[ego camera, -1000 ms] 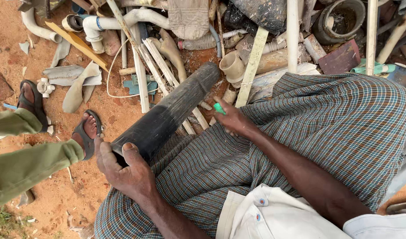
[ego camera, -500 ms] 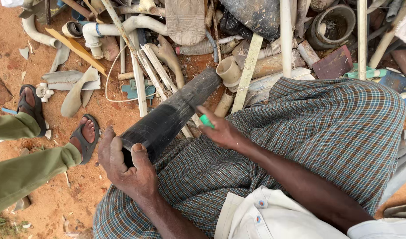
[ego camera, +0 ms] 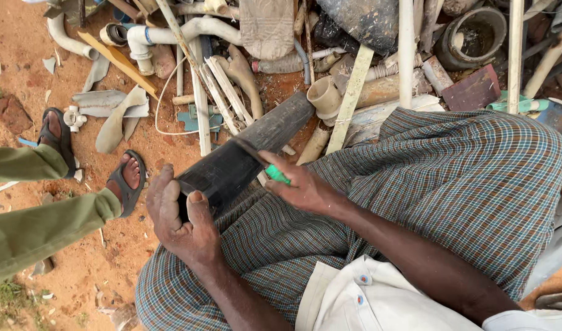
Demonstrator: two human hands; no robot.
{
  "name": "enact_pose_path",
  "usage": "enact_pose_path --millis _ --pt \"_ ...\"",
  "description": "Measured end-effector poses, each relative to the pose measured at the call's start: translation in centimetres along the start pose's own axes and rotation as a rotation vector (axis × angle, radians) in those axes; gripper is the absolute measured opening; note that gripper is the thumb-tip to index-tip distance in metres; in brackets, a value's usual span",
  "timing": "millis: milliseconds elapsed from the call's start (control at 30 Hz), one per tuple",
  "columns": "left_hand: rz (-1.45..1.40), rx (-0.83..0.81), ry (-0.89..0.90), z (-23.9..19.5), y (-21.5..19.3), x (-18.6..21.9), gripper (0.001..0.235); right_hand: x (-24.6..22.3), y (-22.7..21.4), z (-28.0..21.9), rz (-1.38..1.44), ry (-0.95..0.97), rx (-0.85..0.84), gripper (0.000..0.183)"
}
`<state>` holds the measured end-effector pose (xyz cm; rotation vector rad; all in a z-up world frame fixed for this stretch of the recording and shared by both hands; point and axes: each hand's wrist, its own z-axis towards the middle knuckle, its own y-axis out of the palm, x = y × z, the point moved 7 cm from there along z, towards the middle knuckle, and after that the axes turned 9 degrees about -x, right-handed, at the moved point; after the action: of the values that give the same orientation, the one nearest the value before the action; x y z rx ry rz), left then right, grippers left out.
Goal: The person holds a black plastic pipe and uses a machete to repeatedly strike and cut through it. The person rotates the pipe and continues chopping until a section is severed.
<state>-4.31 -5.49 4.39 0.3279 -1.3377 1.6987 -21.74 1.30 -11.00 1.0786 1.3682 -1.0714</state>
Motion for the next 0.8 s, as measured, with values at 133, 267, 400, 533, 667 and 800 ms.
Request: enact_pose_path --millis 133,267,400,533,667,800 --pt "0.063 -0.024 0.021 0.6 0.2 0.4 0.034 -0.6 -0.9 0.5 -0.132 -0.056 0.131 0.069" --pt "0.034 -0.014 0.048 0.2 -0.2 0.3 0.034 6.6 -3.7 -0.4 0.170 0.699 0.072 0.077" --pt "0.070 -0.006 0.061 -0.2 0.1 -0.9 0.030 3.9 -1.2 0.3 0.008 0.147 0.087 0.071" --pt "0.093 -0.014 0.076 -0.1 -0.1 -1.1 0.031 1.5 1.0 0.5 -0.097 -0.071 0.056 0.070" --pt "0.064 -0.012 0.065 0.2 -0.3 0.0 0.035 6.6 -3.7 0.6 0.127 0.572 0.074 0.070" --pt "0.093 0.030 -0.014 0.7 -0.2 0.1 0.049 8.5 -2.8 -0.2 0.189 0.597 0.028 0.077"
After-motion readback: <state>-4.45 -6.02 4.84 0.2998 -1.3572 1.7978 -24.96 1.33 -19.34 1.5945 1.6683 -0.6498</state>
